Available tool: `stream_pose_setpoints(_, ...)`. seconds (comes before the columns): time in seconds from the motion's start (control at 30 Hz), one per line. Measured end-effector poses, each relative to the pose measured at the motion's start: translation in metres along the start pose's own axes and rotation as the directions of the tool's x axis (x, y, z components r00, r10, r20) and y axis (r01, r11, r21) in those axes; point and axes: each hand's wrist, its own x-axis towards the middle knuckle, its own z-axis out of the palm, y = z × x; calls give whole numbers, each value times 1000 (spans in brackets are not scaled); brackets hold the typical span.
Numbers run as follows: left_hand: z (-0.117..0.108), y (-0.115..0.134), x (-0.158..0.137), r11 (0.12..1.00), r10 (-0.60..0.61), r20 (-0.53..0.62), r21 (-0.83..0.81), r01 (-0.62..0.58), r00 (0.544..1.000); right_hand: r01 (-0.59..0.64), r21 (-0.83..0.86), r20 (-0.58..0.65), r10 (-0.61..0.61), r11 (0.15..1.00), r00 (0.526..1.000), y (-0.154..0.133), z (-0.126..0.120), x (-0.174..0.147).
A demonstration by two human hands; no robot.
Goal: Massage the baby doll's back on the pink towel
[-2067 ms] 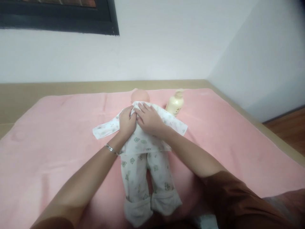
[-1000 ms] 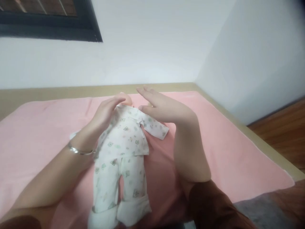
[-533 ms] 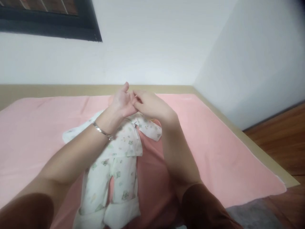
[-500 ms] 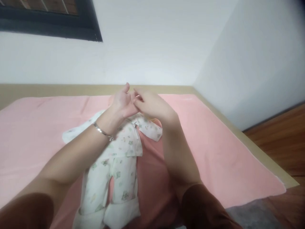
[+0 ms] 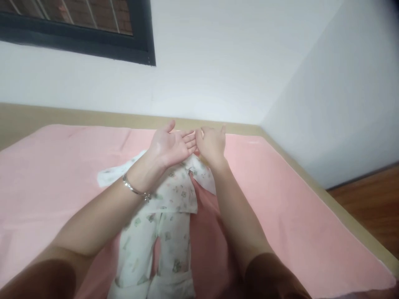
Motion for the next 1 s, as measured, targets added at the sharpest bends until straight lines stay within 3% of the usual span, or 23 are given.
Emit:
stream_pose_setpoints(0.13, -8, 14, -15, 999, 40, 1, 7, -40, 999, -7, -68, 37, 10, 998, 999, -4, -6, -1)
stream_pose_setpoints(0.27, -15, 34, -34, 996, 78, 7, -36, -77, 997, -78, -161, 107, 96, 984, 990, -7, -9, -1)
stream_pose_setpoints(0.37, -20, 49, -49, 989, 125, -55, -68, -129, 991, -90, -186, 138, 117, 978, 983, -8, -8, -1)
stream_pose_setpoints(0.47, -26, 62, -62, 977, 177, -104, -99, -187, 979, -95, -185, 139, 121, 978, 983, -9, -4, -1)
stream_pose_setpoints(0.67, -32, 83, -88, 963, 266, -36, -38, -267, 963, -200, -214, 87, 222, 956, 971, -14, 3, 1)
stream_pose_setpoints(0.8, -30, 89, -103, 952, 304, -17, 34, -304, 952, -233, -199, 88, 255, 952, 963, -15, 5, 4)
stream_pose_setpoints(1.0, -25, 83, -109, 967, 255, 17, -20, -255, 967, -277, -199, 54, 293, 940, 955, -16, 7, 5)
